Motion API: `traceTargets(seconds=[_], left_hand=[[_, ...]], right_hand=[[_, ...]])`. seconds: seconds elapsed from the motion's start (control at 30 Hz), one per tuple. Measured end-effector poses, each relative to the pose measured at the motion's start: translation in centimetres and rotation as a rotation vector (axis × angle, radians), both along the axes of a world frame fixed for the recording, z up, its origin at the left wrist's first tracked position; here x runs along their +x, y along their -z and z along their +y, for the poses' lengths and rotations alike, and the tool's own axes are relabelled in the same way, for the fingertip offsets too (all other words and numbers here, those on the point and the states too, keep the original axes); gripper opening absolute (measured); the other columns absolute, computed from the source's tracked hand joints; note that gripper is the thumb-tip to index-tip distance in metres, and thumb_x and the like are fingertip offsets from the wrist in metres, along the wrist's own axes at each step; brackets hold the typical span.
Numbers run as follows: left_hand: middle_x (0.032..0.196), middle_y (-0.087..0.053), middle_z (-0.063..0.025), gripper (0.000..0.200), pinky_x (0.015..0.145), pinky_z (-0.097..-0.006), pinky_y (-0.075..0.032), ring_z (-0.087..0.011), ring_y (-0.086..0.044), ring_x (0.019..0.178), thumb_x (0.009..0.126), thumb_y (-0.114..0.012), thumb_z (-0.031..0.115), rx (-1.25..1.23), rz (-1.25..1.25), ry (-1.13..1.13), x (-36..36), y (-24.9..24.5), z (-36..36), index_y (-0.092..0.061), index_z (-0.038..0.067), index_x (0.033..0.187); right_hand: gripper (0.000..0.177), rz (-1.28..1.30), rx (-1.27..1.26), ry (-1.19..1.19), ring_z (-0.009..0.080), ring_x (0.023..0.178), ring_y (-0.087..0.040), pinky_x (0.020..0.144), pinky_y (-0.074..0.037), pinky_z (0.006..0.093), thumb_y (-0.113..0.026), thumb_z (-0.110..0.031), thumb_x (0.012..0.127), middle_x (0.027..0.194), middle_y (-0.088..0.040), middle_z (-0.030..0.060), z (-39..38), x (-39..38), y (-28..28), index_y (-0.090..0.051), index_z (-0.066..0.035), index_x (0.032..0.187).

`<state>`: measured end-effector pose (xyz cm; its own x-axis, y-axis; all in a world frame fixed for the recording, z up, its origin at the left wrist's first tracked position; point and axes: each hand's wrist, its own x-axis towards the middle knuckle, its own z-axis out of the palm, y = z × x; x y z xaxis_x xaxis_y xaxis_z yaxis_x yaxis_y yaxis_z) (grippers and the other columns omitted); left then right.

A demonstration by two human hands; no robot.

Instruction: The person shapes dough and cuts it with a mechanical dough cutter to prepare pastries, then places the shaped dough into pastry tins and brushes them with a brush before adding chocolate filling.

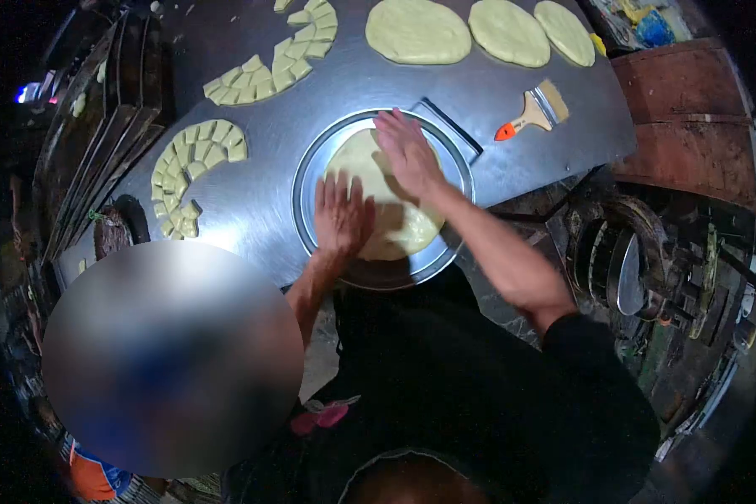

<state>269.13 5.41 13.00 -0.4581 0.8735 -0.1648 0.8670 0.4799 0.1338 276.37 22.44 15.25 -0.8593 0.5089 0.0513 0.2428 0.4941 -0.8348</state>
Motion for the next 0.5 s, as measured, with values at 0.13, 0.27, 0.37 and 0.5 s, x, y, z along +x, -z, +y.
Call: traceTargets(seconds=[0.13,0.27,0.37,0.5], left_hand=[[0.143,-0.035,-0.0234,0.069,0.112,-0.0518,-0.021,-0.0414,-0.029,0.135,0.083,-0.056,0.036,0.372,-0.044,0.324,-2.0,1.6,3.2,-0.037,-0.001,0.138],[0.142,-0.037,-0.0236,0.065,0.112,-0.0528,-0.019,-0.0409,-0.029,0.135,0.084,-0.057,0.033,0.291,-0.022,0.043,0.3,0.4,1.2,-0.041,-0.001,0.136],[0.141,-0.037,-0.0237,0.064,0.112,-0.0516,-0.021,-0.0386,-0.031,0.135,0.084,-0.059,0.037,0.24,0.09,0.166,-0.5,-1.0,3.5,-0.044,-0.002,0.132],[0.142,-0.037,-0.0233,0.063,0.111,-0.0529,-0.021,-0.0381,-0.033,0.133,0.085,-0.056,0.038,0.39,0.054,0.245,-2.3,1.5,4.3,-0.044,-0.001,0.133]], right_hand=[[0.069,-0.241,0.504,-0.068,0.0318,0.143,-0.013,0.114,-0.009,0.0512,-0.045,-0.044,0.092,0.152,-0.023,0.0174,-1.8,4.5,5.5,-0.027,-0.004,0.145],[0.057,-0.154,0.137,-0.322,0.0274,0.142,-0.02,0.116,-0.01,0.0452,-0.038,-0.044,0.096,0.149,-0.031,0.0146,3.1,2.1,4.0,-0.043,-0.004,0.137],[0.059,-0.155,0.092,0.094,0.0343,0.139,-0.023,0.114,-0.012,0.05,-0.035,-0.042,0.097,0.146,-0.032,0.0219,0.0,1.8,1.0,-0.041,0.002,0.136],[0.064,-0.323,0.554,0.039,0.0324,0.142,-0.015,0.114,-0.004,0.0516,-0.041,-0.043,0.095,0.152,-0.02,0.0188,-0.7,5.3,5.5,-0.03,-0.002,0.143]])
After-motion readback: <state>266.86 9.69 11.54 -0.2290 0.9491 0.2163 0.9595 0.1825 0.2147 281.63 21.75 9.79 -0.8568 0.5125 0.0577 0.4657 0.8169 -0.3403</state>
